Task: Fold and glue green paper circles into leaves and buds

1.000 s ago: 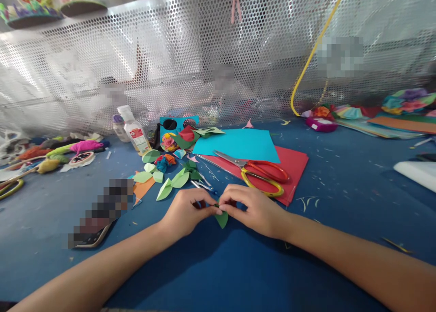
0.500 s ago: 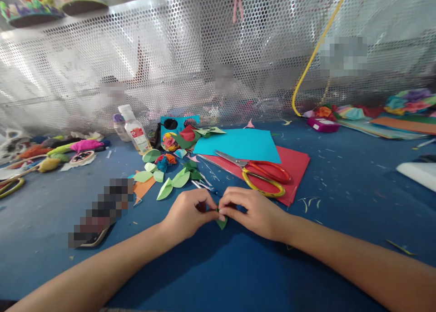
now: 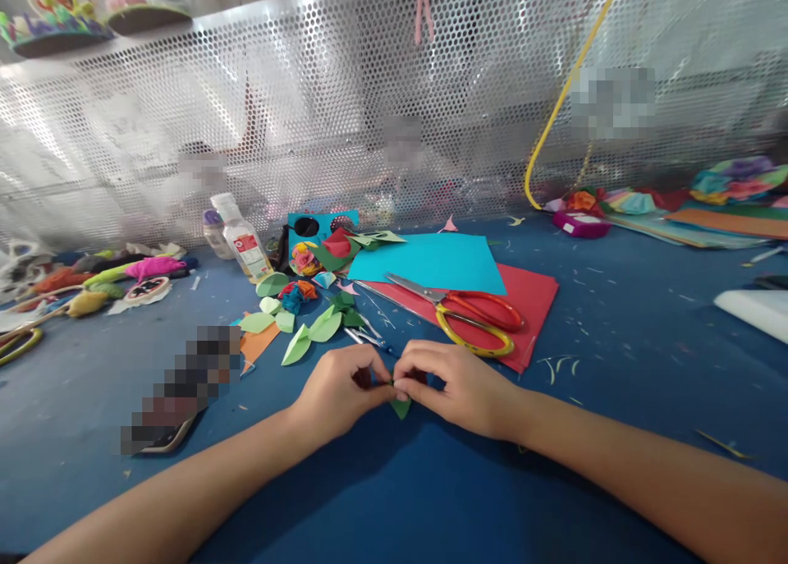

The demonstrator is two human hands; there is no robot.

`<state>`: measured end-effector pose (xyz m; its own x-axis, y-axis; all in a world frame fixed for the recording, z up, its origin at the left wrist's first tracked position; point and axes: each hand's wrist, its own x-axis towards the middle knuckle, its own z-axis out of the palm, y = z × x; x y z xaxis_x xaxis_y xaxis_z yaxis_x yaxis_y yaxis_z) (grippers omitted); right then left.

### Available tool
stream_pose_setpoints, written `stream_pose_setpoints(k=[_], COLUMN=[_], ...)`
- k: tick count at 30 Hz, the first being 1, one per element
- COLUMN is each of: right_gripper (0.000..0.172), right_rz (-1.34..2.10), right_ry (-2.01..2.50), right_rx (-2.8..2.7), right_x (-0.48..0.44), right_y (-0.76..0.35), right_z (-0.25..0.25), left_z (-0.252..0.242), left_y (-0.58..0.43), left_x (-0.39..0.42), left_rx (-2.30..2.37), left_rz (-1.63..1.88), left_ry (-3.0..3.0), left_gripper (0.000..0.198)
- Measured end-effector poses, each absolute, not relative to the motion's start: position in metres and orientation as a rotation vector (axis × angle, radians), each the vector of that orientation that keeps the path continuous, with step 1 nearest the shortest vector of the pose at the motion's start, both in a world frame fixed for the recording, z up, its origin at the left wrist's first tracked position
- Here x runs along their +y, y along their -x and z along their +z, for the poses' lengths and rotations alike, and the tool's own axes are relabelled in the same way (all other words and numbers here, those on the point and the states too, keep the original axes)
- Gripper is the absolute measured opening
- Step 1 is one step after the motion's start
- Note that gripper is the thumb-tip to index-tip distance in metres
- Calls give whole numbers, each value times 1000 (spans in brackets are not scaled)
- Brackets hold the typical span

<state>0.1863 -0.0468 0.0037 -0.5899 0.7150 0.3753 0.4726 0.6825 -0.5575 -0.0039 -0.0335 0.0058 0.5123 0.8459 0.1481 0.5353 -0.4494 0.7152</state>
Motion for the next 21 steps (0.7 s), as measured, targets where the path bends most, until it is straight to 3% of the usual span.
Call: stream_pose_setpoints(k=[21], right_gripper=[10], right_rz=[590], right_ry=[821], right_rx=[-2395], right_x=[-44], right_y=[-187], right_z=[4], left_z=[9], left_y=[2], left_x=[-34], left_rx=[1073], left_rz=[468], left_ry=[-2244], left_gripper=[18])
